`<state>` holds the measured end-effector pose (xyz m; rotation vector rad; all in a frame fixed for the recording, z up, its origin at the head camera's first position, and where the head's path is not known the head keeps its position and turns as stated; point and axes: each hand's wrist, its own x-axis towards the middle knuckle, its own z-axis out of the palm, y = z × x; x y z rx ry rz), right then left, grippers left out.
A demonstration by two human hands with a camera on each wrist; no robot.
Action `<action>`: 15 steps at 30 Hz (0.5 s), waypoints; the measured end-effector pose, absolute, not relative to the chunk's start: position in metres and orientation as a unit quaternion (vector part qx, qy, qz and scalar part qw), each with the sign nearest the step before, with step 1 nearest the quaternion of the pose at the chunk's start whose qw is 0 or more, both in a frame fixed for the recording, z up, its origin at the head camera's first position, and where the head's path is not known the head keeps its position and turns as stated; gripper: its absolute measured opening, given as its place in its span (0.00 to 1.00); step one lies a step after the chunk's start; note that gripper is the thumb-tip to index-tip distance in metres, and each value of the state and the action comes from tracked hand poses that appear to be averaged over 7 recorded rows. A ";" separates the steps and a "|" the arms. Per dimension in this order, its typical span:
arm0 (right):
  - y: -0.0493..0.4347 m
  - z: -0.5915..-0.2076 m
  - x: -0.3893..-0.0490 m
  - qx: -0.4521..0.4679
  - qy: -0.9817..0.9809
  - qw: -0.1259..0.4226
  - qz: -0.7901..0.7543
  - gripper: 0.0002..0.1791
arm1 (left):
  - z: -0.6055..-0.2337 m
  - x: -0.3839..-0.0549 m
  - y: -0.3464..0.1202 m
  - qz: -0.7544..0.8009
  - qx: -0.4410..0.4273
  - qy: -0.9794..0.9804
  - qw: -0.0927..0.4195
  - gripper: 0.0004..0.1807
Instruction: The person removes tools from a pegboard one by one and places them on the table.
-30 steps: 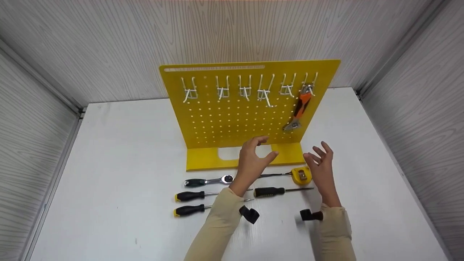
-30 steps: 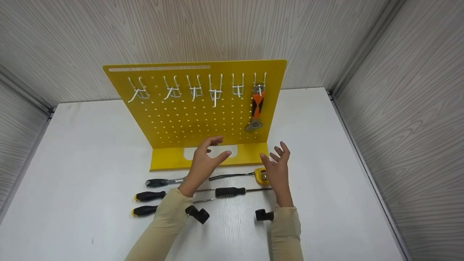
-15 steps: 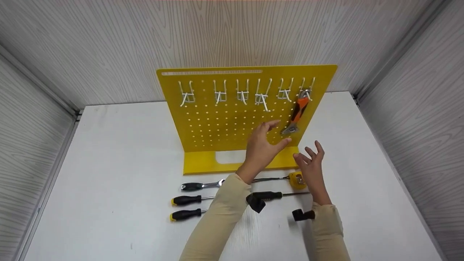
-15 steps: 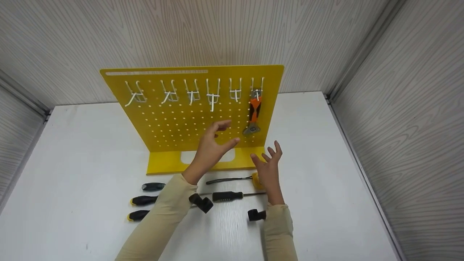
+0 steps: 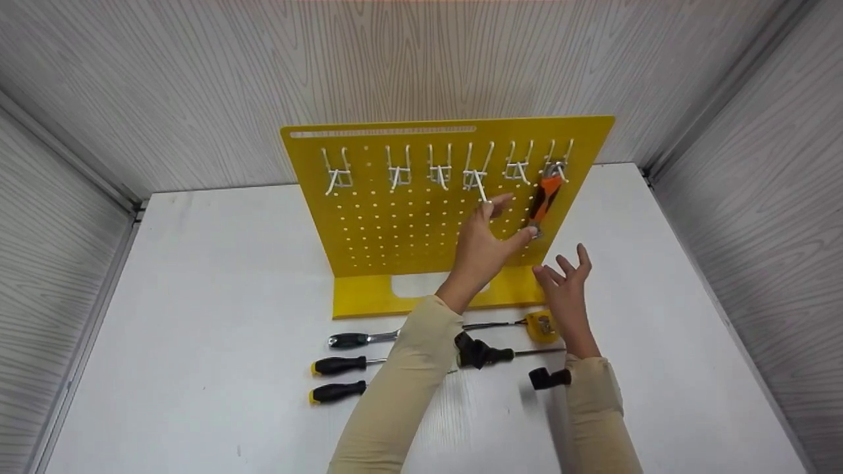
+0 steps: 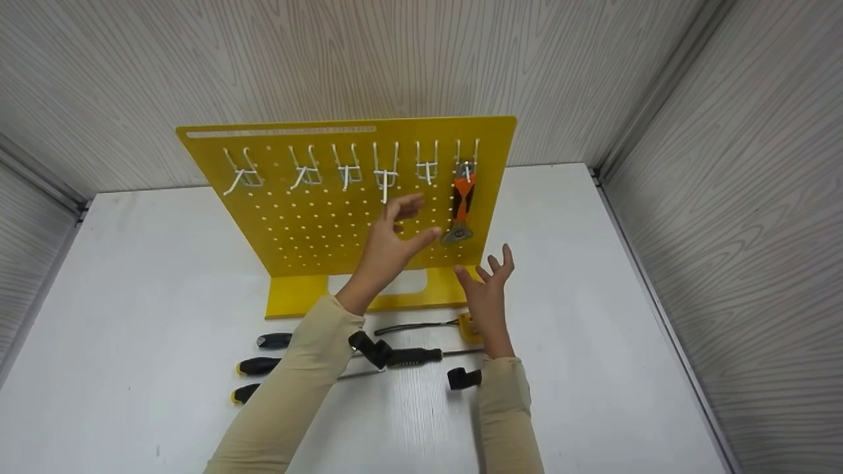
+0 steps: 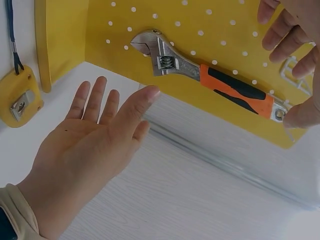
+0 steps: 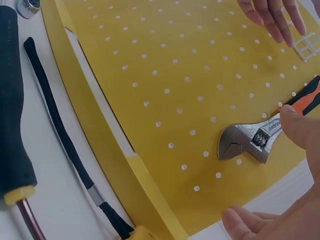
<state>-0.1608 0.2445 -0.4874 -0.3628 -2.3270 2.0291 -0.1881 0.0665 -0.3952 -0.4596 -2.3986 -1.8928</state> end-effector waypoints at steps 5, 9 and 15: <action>0.240 -0.489 -0.166 -0.092 -0.748 0.007 0.657 0.52 | -0.396 -0.191 0.070 -0.609 -0.154 -0.778 0.009 0.36; 0.238 -0.489 -0.170 -0.081 -0.750 0.009 0.657 0.49 | -0.398 -0.194 0.074 -0.617 -0.160 -0.771 -0.007 0.36; 0.232 -0.488 -0.178 -0.080 -0.753 0.010 0.653 0.51 | -0.395 -0.200 0.082 -0.622 -0.165 -0.766 -0.009 0.36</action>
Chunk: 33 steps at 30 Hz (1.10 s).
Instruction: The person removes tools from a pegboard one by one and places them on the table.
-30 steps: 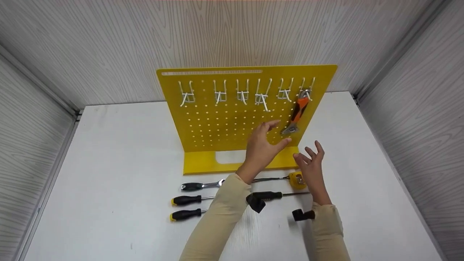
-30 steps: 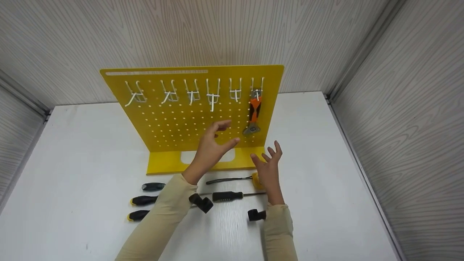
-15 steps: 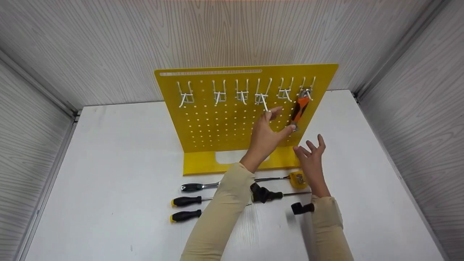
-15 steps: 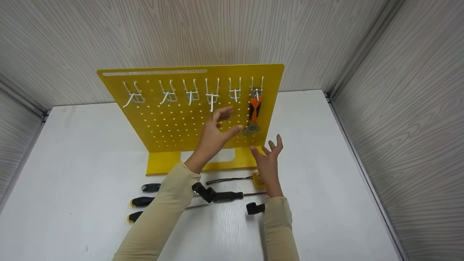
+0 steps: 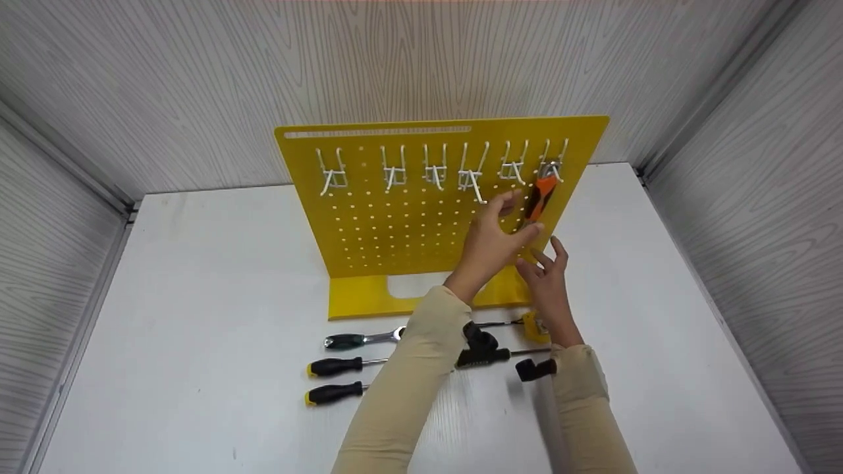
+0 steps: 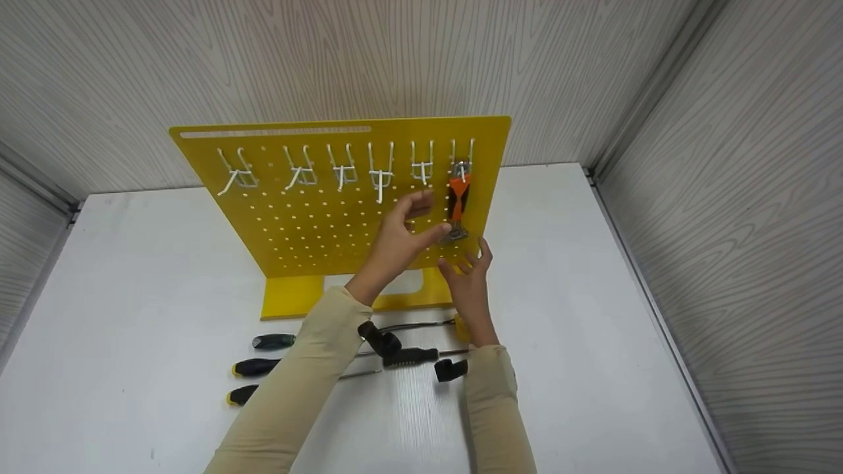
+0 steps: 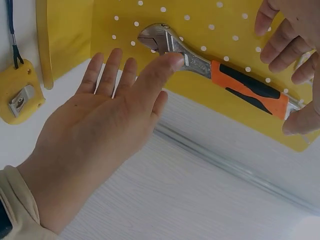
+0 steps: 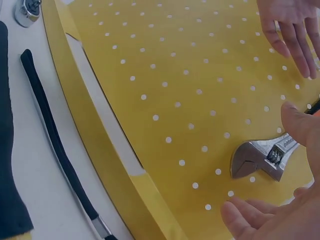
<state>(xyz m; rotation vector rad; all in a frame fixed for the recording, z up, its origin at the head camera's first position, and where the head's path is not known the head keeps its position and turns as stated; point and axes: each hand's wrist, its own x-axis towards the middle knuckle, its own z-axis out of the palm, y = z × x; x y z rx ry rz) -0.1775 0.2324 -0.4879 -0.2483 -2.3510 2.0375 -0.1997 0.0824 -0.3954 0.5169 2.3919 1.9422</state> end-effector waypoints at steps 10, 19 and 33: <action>0.223 -0.490 -0.185 -0.068 -0.742 0.017 0.667 0.49 | -0.392 -0.205 0.089 0.637 0.145 0.756 0.036 0.37; 0.222 -0.493 -0.188 -0.095 -0.736 0.023 0.669 0.42 | -0.391 -0.214 0.092 0.628 0.137 0.765 0.036 0.34; 0.214 -0.492 -0.193 -0.142 -0.742 0.001 0.656 0.41 | -0.385 -0.222 0.098 0.659 0.144 0.737 0.040 0.28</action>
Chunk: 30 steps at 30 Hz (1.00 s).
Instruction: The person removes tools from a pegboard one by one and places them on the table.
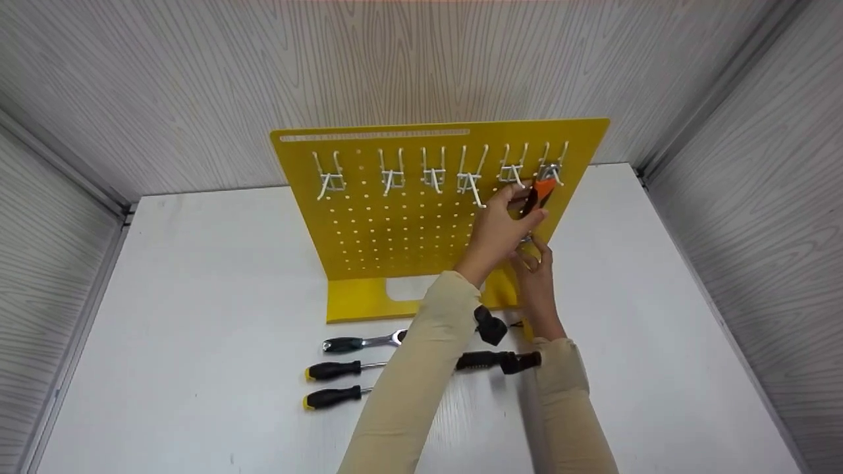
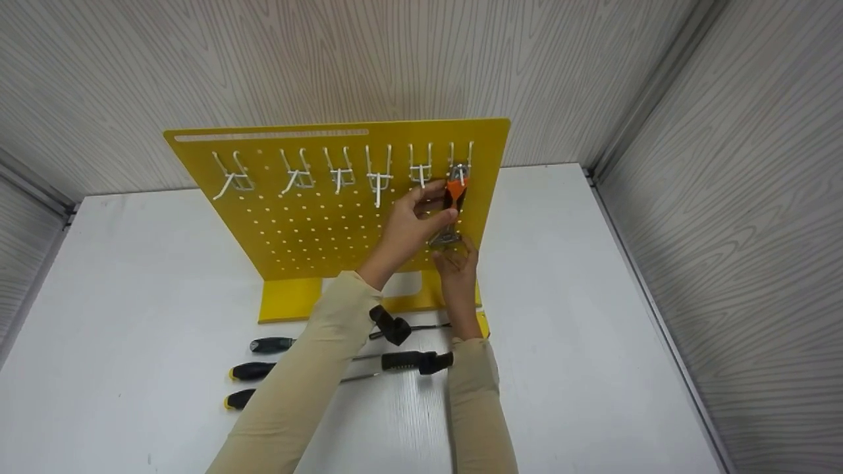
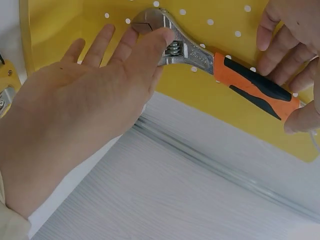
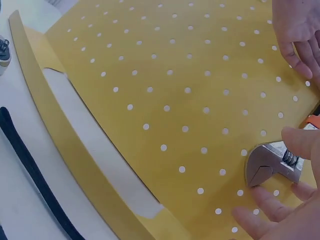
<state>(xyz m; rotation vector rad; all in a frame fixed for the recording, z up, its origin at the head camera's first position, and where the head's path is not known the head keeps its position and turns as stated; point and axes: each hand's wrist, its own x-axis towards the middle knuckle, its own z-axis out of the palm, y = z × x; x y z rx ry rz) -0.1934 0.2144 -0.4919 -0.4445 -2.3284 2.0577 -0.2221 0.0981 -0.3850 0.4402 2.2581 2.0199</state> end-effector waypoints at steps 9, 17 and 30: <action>0.213 -0.489 -0.193 -0.152 -0.723 -0.027 0.673 0.45 | -0.381 -0.219 0.100 0.663 0.143 0.733 0.044 0.26; 0.212 -0.496 -0.186 -0.096 -0.710 -0.009 0.697 0.36 | -0.378 -0.217 0.097 0.644 0.148 0.750 0.040 0.22; 0.211 -0.500 -0.170 -0.094 -0.692 0.020 0.716 0.25 | -0.378 -0.217 0.101 0.682 0.136 0.718 0.038 0.15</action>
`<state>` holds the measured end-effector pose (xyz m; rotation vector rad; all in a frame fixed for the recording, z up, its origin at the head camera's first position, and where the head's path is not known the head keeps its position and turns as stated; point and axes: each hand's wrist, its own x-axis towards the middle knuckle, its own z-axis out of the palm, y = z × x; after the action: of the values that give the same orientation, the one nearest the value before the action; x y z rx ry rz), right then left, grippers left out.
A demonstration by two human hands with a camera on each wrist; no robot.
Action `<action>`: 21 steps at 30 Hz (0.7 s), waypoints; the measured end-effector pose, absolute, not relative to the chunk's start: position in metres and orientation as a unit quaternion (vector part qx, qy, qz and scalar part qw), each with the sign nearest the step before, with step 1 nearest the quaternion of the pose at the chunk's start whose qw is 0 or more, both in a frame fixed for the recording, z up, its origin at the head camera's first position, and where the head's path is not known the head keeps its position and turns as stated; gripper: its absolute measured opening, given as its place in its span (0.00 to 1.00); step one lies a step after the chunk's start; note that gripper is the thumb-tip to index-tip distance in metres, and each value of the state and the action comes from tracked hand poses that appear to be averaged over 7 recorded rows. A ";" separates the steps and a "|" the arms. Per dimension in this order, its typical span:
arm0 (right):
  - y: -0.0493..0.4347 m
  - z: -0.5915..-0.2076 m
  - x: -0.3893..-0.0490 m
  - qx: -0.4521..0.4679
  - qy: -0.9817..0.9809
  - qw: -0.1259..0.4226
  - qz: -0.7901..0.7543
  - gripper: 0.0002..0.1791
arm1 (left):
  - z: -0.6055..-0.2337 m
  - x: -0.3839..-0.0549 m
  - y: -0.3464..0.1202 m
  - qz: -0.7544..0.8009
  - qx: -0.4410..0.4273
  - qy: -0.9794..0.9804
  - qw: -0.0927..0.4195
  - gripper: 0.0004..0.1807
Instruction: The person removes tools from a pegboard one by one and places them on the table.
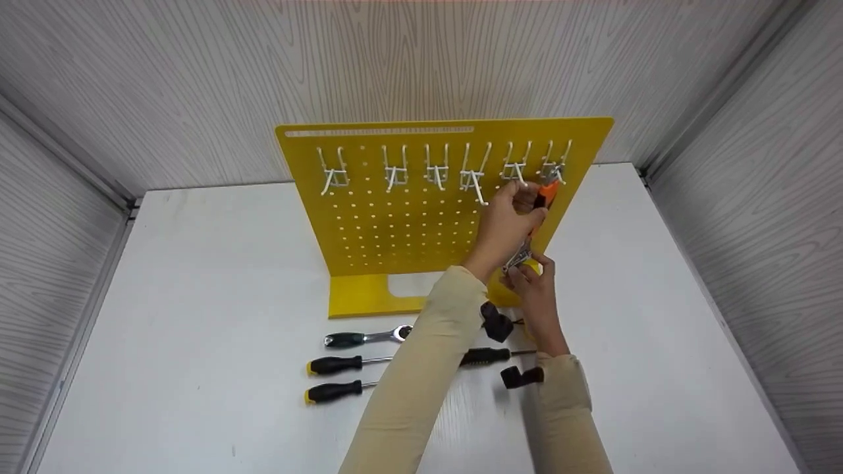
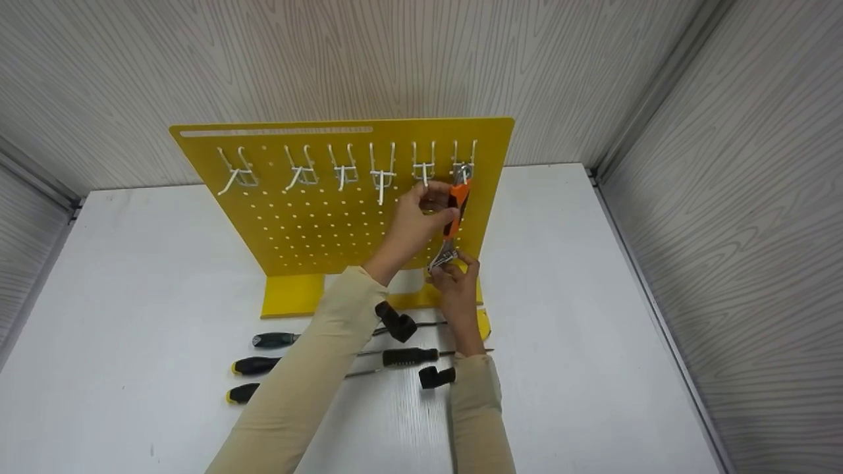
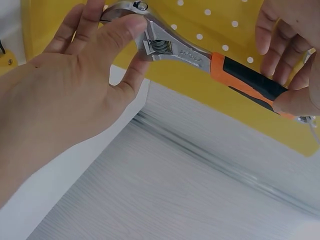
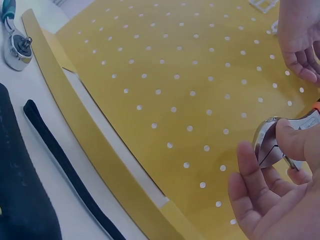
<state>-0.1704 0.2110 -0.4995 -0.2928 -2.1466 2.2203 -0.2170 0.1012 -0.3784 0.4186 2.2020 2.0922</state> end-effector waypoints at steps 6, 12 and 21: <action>0.209 -0.499 -0.165 -0.100 -0.687 0.028 0.719 0.24 | -0.379 -0.217 0.104 0.689 0.131 0.712 0.036 0.14; 0.209 -0.501 -0.162 -0.097 -0.682 0.045 0.724 0.23 | -0.380 -0.216 0.104 0.683 0.137 0.717 0.038 0.13; 0.209 -0.503 -0.153 -0.076 -0.678 0.067 0.728 0.22 | -0.382 -0.212 0.104 0.669 0.147 0.729 0.019 0.13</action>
<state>-0.1528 0.2095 -0.5030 -0.2293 -2.0456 2.1937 -0.2120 0.1043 -0.3820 0.4555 2.2628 2.0760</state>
